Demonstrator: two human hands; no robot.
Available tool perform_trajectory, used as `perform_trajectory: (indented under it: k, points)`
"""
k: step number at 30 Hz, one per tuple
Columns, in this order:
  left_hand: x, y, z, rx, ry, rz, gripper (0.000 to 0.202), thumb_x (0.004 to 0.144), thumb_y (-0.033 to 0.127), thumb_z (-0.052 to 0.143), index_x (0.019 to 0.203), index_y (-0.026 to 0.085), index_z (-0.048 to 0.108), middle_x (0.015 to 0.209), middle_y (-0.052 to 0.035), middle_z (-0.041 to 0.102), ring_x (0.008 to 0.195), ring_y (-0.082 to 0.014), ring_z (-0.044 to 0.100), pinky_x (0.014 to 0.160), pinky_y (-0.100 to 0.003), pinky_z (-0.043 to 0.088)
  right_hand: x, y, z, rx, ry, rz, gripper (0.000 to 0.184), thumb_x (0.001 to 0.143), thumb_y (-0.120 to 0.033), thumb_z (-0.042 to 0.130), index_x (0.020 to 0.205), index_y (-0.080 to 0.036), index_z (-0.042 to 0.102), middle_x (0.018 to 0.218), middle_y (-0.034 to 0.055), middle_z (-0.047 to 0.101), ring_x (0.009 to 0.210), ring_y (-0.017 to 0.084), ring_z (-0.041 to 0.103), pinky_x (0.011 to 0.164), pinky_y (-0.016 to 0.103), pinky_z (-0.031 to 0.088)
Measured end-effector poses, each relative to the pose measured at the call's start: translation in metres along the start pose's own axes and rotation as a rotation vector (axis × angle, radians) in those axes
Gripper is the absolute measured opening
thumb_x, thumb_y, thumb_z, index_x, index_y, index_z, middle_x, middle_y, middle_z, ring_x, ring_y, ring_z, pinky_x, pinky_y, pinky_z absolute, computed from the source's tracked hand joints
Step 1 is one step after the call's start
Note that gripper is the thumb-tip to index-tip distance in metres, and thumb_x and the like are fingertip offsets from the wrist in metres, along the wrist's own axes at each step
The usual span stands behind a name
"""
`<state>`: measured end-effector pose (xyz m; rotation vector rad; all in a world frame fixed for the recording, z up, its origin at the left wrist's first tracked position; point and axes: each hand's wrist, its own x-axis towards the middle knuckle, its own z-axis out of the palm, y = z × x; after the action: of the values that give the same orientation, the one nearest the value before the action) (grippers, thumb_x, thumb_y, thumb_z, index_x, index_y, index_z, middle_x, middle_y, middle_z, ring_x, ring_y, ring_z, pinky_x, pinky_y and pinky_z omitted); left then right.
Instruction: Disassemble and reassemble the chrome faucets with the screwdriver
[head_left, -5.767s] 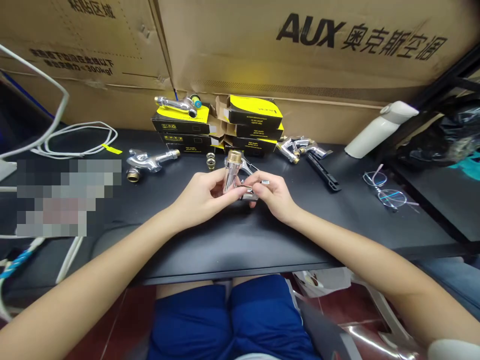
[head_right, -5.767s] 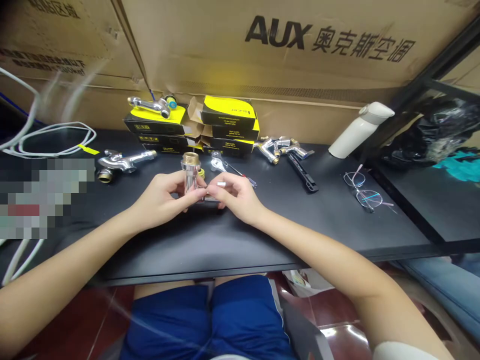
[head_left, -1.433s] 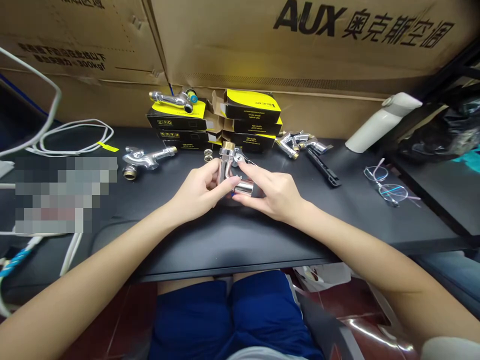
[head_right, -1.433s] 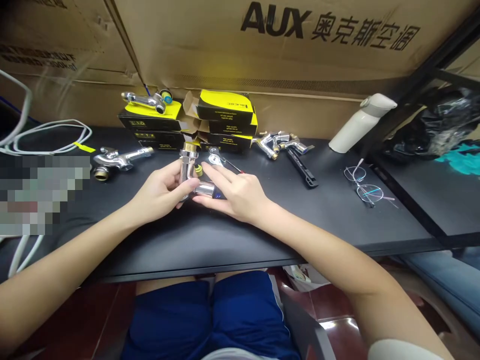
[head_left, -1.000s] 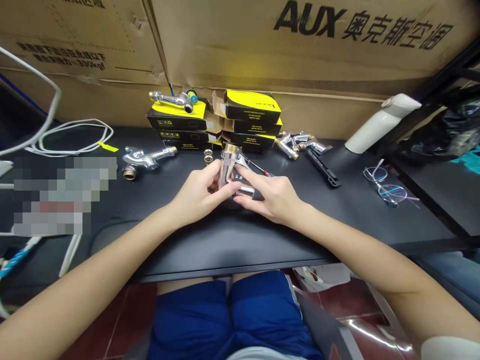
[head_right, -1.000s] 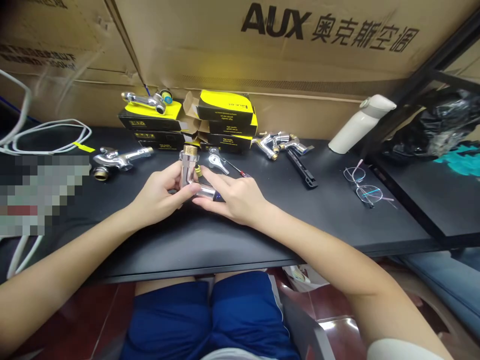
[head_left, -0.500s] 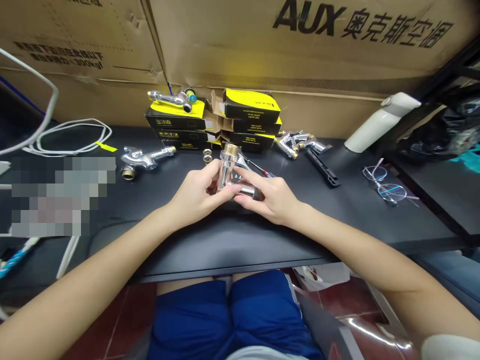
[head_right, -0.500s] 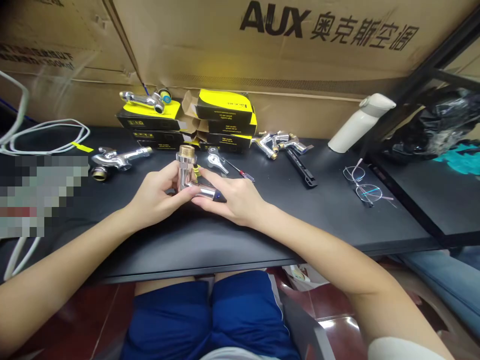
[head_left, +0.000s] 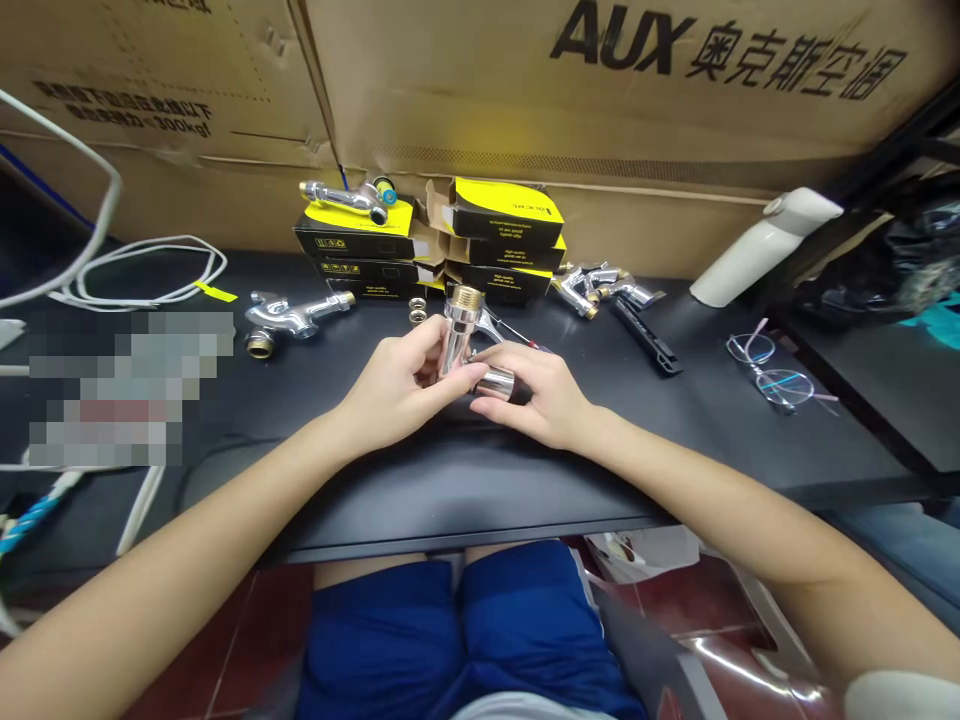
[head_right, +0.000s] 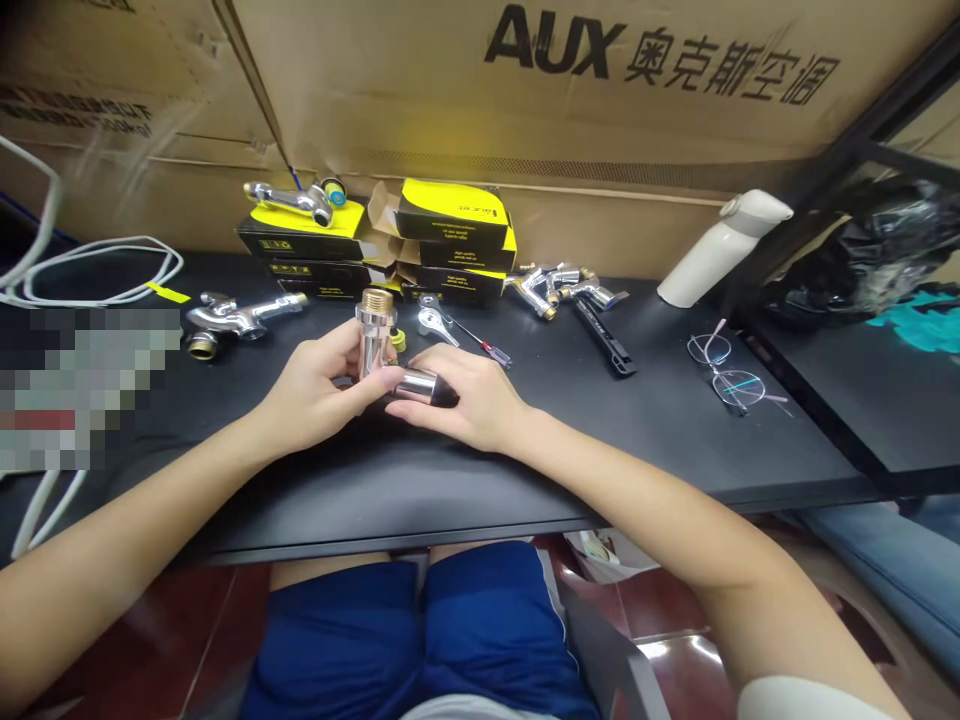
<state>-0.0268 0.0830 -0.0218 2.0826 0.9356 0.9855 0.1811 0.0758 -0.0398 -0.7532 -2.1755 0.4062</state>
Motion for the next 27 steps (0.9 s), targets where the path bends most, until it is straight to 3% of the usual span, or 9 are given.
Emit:
perform_trajectory:
  k: [5,13,21,27]
  points:
    - [-0.001,0.002,-0.001,0.027,-0.006,0.003,0.028,0.086,0.042,0.063,0.093,0.017,0.054,0.074,0.0009,0.06,0.061,-0.012,0.058,0.057,-0.022,0.046,-0.001,0.001,0.001,-0.071,0.033,-0.033,0.033,0.088,-0.044,0.065,0.103,-0.016,0.066,0.109,0.0123,0.071,0.103,0.023,0.066,0.094,0.038,0.052]
    - [0.0,0.003,-0.002,0.167,-0.022,0.01,0.031,0.088,0.047,0.06,0.088,0.017,0.052,0.067,0.0026,0.058,0.053,-0.0099,0.052,0.051,-0.022,0.039,-0.001,-0.002,-0.001,-0.101,-0.026,0.012,0.033,0.091,-0.047,0.059,0.096,-0.016,0.068,0.086,0.0073,0.073,0.078,0.019,0.067,0.079,0.032,0.052]
    - [0.0,0.003,-0.001,0.184,-0.01,0.044,0.031,0.087,0.047,0.06,0.08,0.019,0.047,0.059,0.0059,0.049,0.048,-0.0081,0.044,0.048,-0.021,0.035,0.002,-0.009,-0.008,0.072,-0.11,0.141,0.034,0.091,-0.046,0.06,0.09,-0.014,0.069,0.066,-0.0022,0.062,0.056,0.008,0.047,0.059,0.021,0.039]
    - [0.0,0.004,-0.001,0.193,0.009,0.064,0.03,0.086,0.044,0.06,0.077,0.02,0.044,0.057,0.006,0.047,0.048,-0.0084,0.041,0.048,-0.021,0.035,0.002,-0.013,-0.007,0.21,-0.16,0.242,0.034,0.093,-0.046,0.057,0.087,-0.014,0.069,0.066,-0.0017,0.063,0.057,0.009,0.05,0.056,0.021,0.039]
